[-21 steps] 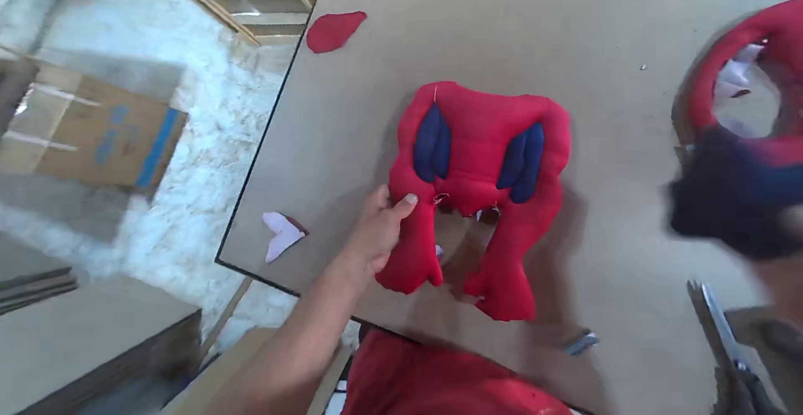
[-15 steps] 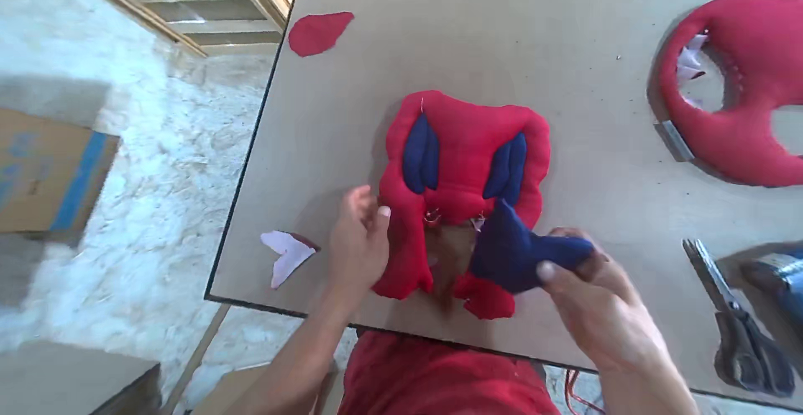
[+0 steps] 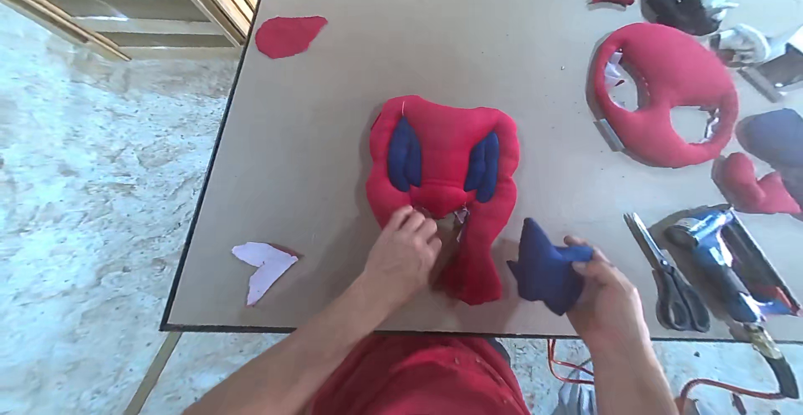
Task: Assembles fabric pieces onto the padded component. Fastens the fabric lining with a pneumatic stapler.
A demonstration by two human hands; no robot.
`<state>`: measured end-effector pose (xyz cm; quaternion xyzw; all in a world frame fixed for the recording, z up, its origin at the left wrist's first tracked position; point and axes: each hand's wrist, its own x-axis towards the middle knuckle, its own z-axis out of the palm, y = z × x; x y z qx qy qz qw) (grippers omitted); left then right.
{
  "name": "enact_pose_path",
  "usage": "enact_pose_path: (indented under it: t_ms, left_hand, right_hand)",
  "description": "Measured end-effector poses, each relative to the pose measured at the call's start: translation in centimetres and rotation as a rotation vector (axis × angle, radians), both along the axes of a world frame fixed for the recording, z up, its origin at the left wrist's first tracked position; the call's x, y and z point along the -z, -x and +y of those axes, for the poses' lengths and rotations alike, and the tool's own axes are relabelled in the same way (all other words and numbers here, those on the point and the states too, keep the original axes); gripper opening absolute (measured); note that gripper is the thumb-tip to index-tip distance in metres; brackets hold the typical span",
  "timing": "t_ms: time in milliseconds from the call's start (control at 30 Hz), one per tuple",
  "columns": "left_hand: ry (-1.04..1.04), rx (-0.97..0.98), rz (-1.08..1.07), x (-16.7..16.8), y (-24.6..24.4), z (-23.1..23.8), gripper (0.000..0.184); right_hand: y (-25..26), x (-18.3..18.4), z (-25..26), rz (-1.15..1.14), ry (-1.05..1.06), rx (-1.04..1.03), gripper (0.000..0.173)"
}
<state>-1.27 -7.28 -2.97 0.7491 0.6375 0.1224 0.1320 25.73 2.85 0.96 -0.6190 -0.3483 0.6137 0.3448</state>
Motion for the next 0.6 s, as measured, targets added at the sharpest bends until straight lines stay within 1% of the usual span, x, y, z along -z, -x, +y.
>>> enact_pose_path:
  t_ms: [67, 100, 133, 167, 233, 300, 367, 433, 500, 600]
  left_hand:
    - [0.146, 0.134, -0.062, -0.8, -1.7, -1.3, 0.01]
    - [0.147, 0.144, -0.081, -0.9, -2.2, -2.0, 0.01]
    - [0.081, 0.103, -0.085, -0.8, -2.6, -2.8, 0.012]
    - [-0.026, 0.022, -0.085, -0.6, -2.6, -3.4, 0.017]
    - [-0.207, -0.151, -0.058, -0.6, -2.1, -3.0, 0.023]
    - [-0.24, -0.212, 0.018, -0.8, -1.2, -1.3, 0.032]
    - [-0.196, -0.148, 0.105, -0.4, -1.2, 1.1, 0.048]
    - [-0.063, -0.029, 0.162, 0.1, -1.4, 2.8, 0.06]
    - [0.053, 0.068, 0.212, 0.7, -1.2, 3.1, 0.063]
    - [0.117, 0.181, 0.264, 0.5, -0.7, 2.7, 0.059]
  right_hand:
    - [-0.4, -0.2, 2.3, -0.031, -0.001, 0.015, 0.035]
    - [-0.4, -0.3, 3.2, -0.036, -0.007, -0.004, 0.037]
    - [-0.4, -0.4, 4.0, -0.03, -0.02, -0.036, 0.039]
    - [-0.4, -0.6, 4.6, -0.025, -0.035, -0.078, 0.042]
    - [-0.1, -0.9, 5.2, -0.007, -0.066, -0.13, 0.048]
    - [0.2, -0.9, 5.3, 0.013, -0.082, -0.152, 0.05]
    - [0.5, -0.7, 5.2, 0.026, -0.068, -0.138, 0.052]
    - [0.9, -0.4, 5.1, 0.041, -0.031, -0.134, 0.051]
    - [1.0, -0.3, 4.8, 0.057, -0.01, -0.168, 0.05]
    - [1.1, 0.2, 4.1, 0.071, -0.005, -0.19, 0.049]
